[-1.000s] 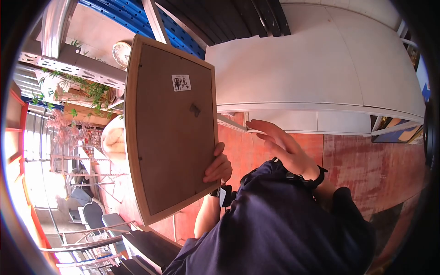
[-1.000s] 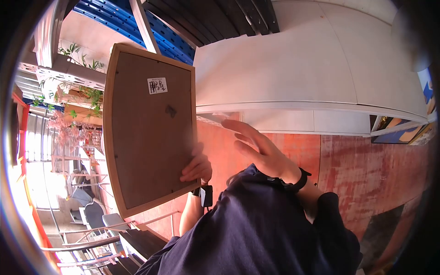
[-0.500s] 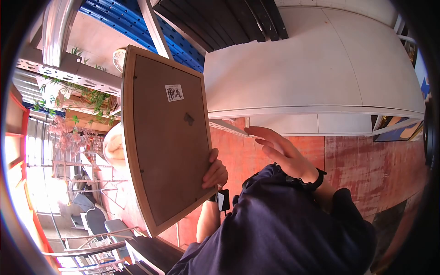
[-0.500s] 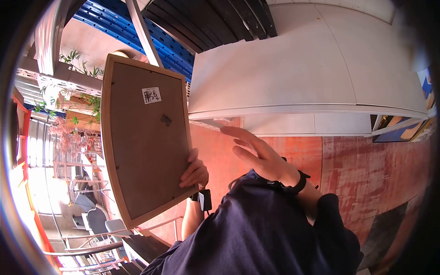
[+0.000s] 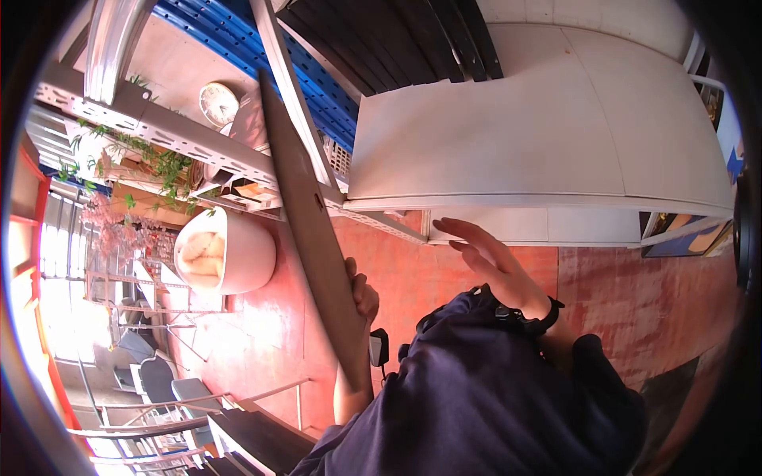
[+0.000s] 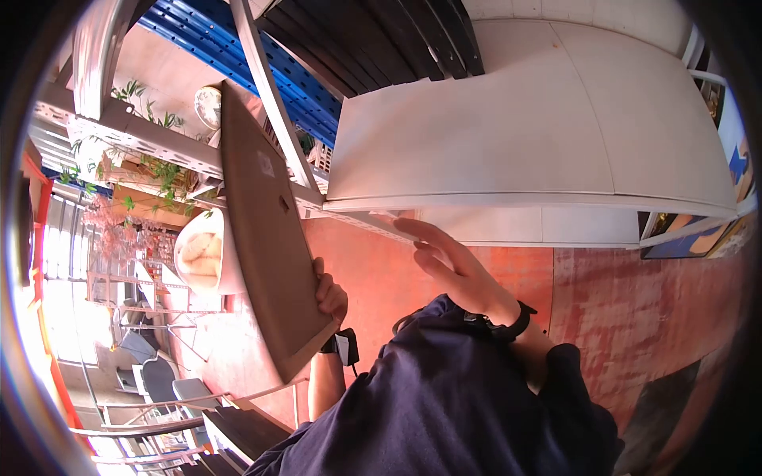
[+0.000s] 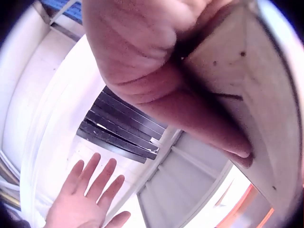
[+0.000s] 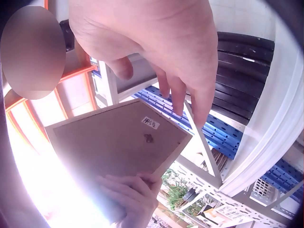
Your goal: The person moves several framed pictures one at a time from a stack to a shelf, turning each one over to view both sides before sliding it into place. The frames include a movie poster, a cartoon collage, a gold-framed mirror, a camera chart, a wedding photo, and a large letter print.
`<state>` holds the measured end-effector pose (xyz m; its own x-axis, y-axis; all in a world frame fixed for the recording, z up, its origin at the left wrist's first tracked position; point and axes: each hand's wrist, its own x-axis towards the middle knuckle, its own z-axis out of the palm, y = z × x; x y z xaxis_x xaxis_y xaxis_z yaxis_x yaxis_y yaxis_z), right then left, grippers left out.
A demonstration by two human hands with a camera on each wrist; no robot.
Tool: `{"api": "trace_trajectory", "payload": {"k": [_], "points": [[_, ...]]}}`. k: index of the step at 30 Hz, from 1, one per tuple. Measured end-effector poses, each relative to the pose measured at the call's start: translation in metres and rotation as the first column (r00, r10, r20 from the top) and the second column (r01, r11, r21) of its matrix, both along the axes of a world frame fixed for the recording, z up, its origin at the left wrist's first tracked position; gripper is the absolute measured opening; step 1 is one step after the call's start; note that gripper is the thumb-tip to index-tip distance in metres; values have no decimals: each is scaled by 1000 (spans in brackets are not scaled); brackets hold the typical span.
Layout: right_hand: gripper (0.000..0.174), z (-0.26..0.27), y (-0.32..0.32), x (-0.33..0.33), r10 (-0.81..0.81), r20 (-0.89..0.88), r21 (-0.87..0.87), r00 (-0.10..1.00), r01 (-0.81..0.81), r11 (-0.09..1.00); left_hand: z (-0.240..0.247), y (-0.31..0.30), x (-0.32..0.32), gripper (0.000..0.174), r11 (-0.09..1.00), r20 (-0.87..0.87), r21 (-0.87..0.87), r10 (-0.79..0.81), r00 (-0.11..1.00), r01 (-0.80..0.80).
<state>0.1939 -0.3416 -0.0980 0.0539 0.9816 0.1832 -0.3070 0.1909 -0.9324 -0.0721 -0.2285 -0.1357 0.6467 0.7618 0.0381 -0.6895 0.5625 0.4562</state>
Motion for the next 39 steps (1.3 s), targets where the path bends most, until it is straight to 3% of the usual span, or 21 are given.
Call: {"api": "trace_trajectory", "payload": {"k": [2, 3, 4, 6, 8, 11, 14, 16, 18, 20, 22, 25, 28, 29, 31, 33, 36, 39], "points": [[43, -2, 2, 5, -43, 7, 26, 999, 42, 999, -5, -6, -4, 32, 956, -327, -21, 269, 906, -292], [44, -2, 3, 8, -94, 1, 50, 996, 94, 994, 16, -14, 11, 34, 908, -554, 50, 372, 745, -417], [44, -2, 3, 12, -84, 15, 55, 996, 83, 995, 7, -9, 0, 36, 945, -508, 182, 328, 797, -273], [44, -4, 1, 24, -203, -15, 37, 979, 203, 978, 9, -8, 2, 32, 932, -564, 304, 343, 751, -197], [45, 0, -4, 35, -270, 31, 14, 962, 270, 963, 14, -11, 11, 30, 916, -588, 327, 388, 710, -230], [45, 7, -10, 47, -314, 79, 30, 946, 312, 950, 25, -14, 22, 24, 866, -689, 463, 486, 538, -189], [46, 11, -14, 54, -362, 135, 27, 922, 361, 932, 46, -19, 40, 24, 830, -608, 533, 512, 607, -166], [46, 11, -16, 55, -401, 215, 29, 891, 404, 914, 28, -11, 37, 25, 823, -620, 552, 514, 593, -136], [44, 17, -18, 52, -439, 294, 23, 849, 453, 891, 40, -15, 50, 25, 756, -576, 633, 604, 550, -168], [42, 10, -15, 46, -524, 412, 77, 745, 545, 835, 55, -17, 66, 25, 697, -551, 702, 661, 509, -147], [39, 16, -11, 36, -633, 558, 262, 538, 609, 749, 60, -17, 81, 19, 537, -448, 830, 801, 397, -147], [50, 26, 1, 19, -627, 531, 323, 570, 548, 772, 43, -6, 98, 14, 474, -424, 879, 826, 372, -52], [81, 24, 21, 3, -623, 520, 354, 584, 517, 780, 33, 2, 131, 17, 162, -172, 985, 950, 259, 58], [86, 27, 27, -1, -623, 499, 313, 602, 546, 778, 27, 4, 140, 20, 137, -161, 985, 952, 262, 107], [91, 33, 37, -3, -631, 478, 281, 611, 574, 769, 20, 10, 160, 19, -33, -24, 987, 938, 346, 158], [98, 31, 47, 1, -723, 359, 288, 591, 666, 688, 11, 14, 174, 19, -180, 77, 954, 921, 381, 241], [86, 29, 48, 7, -804, 291, 326, 518, 737, 593, 4, 11, 186, 25, -267, 68, 888, 881, 469, 374], [61, 13, 46, 18, -825, 218, 298, 521, 769, 565, -1, 7, 200, 40, -286, 66, 880, 864, 499, 379]]}}
